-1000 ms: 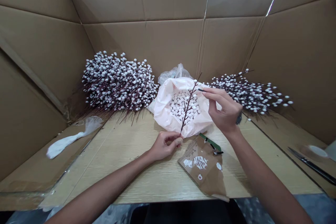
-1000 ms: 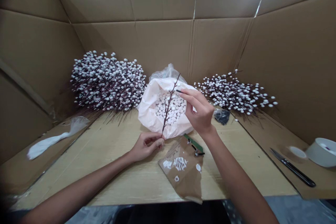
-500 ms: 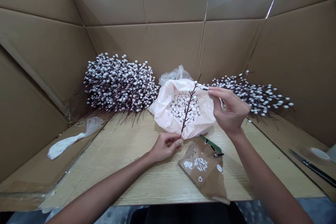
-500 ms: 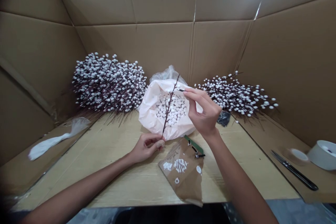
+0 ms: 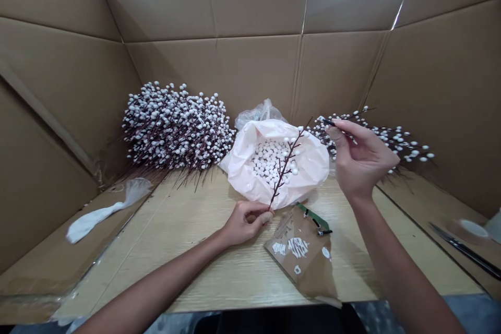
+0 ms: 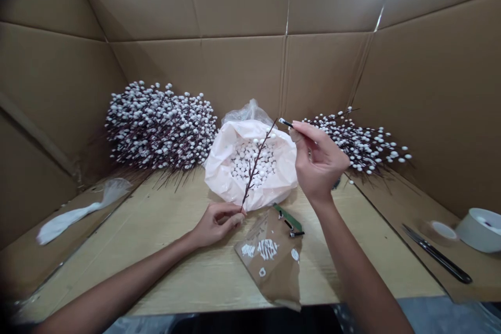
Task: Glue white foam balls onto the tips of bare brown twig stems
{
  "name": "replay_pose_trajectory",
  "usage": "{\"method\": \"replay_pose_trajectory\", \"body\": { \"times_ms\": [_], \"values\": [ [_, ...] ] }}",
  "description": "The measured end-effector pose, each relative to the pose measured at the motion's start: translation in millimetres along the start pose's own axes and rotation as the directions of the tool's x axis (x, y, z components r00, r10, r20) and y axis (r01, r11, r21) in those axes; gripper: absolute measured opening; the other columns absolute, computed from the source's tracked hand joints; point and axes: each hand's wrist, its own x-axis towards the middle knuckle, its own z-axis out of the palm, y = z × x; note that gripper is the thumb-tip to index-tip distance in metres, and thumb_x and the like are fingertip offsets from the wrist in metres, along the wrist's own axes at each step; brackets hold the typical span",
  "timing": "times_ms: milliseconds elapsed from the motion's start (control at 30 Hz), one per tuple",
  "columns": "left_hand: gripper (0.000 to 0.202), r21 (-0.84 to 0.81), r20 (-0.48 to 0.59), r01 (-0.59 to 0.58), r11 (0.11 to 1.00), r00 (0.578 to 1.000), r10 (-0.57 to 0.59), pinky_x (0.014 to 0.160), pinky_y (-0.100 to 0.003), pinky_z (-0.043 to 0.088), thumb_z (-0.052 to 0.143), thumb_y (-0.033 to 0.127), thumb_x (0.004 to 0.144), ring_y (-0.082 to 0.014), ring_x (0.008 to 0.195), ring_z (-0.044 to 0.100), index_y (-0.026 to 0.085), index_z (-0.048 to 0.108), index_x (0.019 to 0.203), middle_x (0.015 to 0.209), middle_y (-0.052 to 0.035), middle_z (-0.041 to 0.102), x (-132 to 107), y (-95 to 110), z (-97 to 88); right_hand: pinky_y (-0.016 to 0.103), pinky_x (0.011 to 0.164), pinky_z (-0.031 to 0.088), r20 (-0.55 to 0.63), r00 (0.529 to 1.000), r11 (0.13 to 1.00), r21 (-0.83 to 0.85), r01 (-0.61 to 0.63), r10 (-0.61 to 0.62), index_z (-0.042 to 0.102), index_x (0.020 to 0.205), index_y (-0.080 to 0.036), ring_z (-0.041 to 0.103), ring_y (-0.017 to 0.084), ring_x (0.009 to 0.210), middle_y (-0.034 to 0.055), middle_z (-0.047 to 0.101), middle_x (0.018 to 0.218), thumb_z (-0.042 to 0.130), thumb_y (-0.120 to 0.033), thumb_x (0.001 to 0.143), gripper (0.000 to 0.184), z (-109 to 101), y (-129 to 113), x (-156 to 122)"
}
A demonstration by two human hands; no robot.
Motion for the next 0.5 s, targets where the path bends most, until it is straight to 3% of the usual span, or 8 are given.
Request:
{"method": "replay_pose_trajectory", "body": {
  "times_ms": [200, 500],
  "values": [
    [0.028, 0.018, -0.025, -0.018, 1.000, 1.000, 0.019, 0.053, -0.022, 0.043, 0.058, 0.031, 0.082, -0.0131, 0.058, 0.055, 0.005, 0.070, 0.081, 0.069, -0.0094, 0.065, 0.1, -2.2, -0.4, 0.036, 0.081, 0.061, -0.018, 0.995, 0.995, 0.014, -0.101, 0.101, 0.073, 0.093, -0.020, 0.071, 0.018, 0.086, 0.0024, 0.074, 0.091, 0.071, -0.014, 0.077, 0.017, 0.0, 2.1, 4.0],
    [0.025, 0.071, -0.037, -0.062, 0.996, 0.997, 0.064, 0.055, -0.023, 0.046, 0.058, 0.028, 0.083, -0.0144, 0.059, 0.058, 0.008, 0.072, 0.080, 0.069, -0.0099, 0.068, -0.1, -2.2, -0.7, 0.036, 0.081, 0.061, 0.013, 0.995, 0.995, 0.000, -0.097, 0.097, 0.073, 0.092, -0.020, 0.071, 0.018, 0.085, 0.0036, 0.074, 0.090, 0.071, -0.016, 0.077, 0.015, -0.7, 9.5, 3.6]
  ]
}}
